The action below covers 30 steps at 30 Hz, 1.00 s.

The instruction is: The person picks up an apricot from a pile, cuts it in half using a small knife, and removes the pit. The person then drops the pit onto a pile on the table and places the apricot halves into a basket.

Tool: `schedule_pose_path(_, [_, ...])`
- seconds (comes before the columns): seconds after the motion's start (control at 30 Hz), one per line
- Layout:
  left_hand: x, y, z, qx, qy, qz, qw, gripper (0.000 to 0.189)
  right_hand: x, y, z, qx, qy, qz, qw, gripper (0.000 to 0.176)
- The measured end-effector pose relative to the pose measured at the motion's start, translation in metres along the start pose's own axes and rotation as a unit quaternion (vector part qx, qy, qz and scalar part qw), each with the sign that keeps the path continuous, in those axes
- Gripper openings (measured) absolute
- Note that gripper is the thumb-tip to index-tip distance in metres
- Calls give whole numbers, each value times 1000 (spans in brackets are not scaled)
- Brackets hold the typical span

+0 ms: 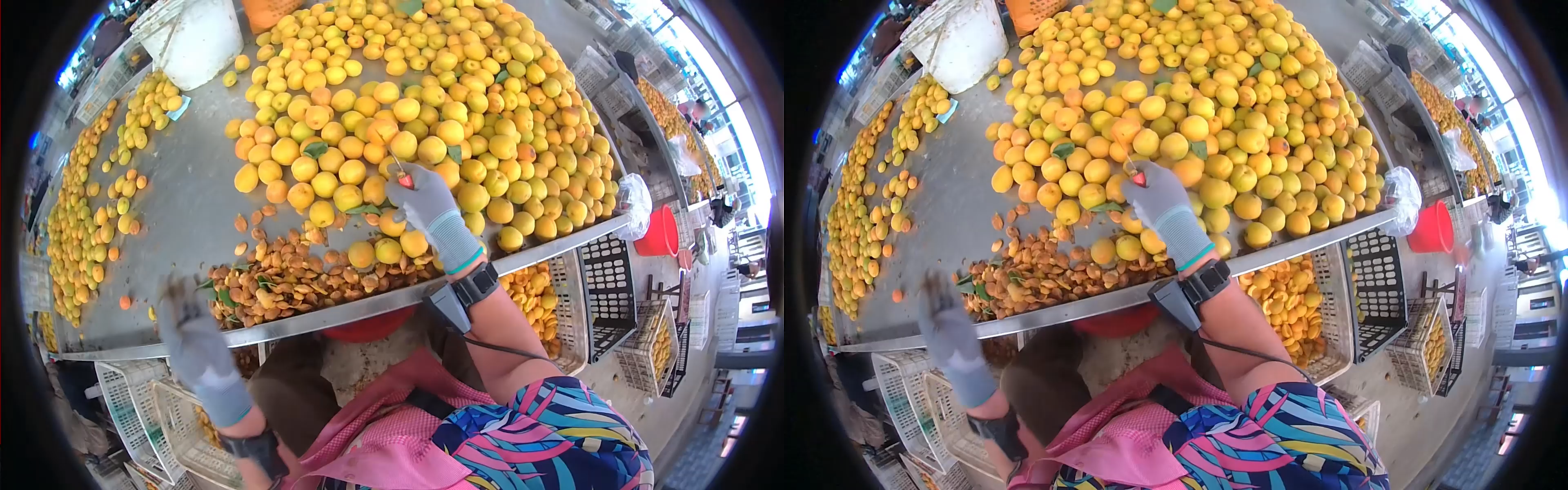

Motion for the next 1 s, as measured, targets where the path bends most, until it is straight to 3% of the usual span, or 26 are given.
schedule_pose_path(0.03, [5,-11,30,-25,-14,-19,999,40,3,0,4,-5,-2,-3,1000,41])
schedule_pose_path(0.1, [7,-40,73,-101,-45,-99,989,36,8,2,12,-141,-18,-3,990,42])
schedule_pose_path(0.13, [7,-47,92,-108,-42,-98,988,36,19,15,12,-196,-10,-45,980,42])
schedule_pose_path(0.17, [5,-56,110,-98,-45,-151,983,37,20,14,15,-203,-12,-47,978,42])
schedule_pose_path(0.2, [3,-63,120,-89,-48,-204,974,39,19,9,17,-267,-1,-64,961,41])
schedule_pose_path(0.27, [1,-75,126,-70,-62,-225,970,39,14,-5,26,-403,10,-77,912,35])
schedule_pose_path(0.37, [2,-89,122,-42,-64,-264,961,42,13,-4,35,-472,-25,-61,879,33])
schedule_pose_path(0.6, [12,-93,121,-43,-117,-307,944,43,10,-3,37,-452,-45,-114,884,39])
schedule_pose_path(0.63, [12,-91,122,-34,-136,-308,941,43,6,-9,31,-247,-59,-19,967,43])
schedule_pose_path(0.67, [11,-92,122,-35,-133,-309,941,43,3,-9,30,-29,-69,77,994,48])
schedule_pose_path(0.77, [4,-99,124,16,-166,-322,932,42,2,-5,36,-70,-112,29,991,53])
schedule_pose_path(0.8, [2,-102,125,33,-172,-321,931,41,4,-5,43,-194,-120,-52,972,53])
schedule_pose_path(0.83, [2,-104,126,49,-179,-319,929,40,1,-6,43,-193,-120,-49,973,53])
schedule_pose_path(0.9, [4,-101,125,33,-169,-318,932,39,-5,-12,46,-327,-151,0,933,56])
schedule_pose_path(1.0, [8,-96,123,8,-154,-318,935,38,-14,-8,44,-362,-195,-8,912,60])
Point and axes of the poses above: each hand's wrist, its own x-axis towards the middle knuckle, its own z-axis out of the palm, y = z × x, the point moved 3 cm from there along x, towards the middle knuckle, and after that the axes turned 12 degrees about x, right-handed, at the moved point
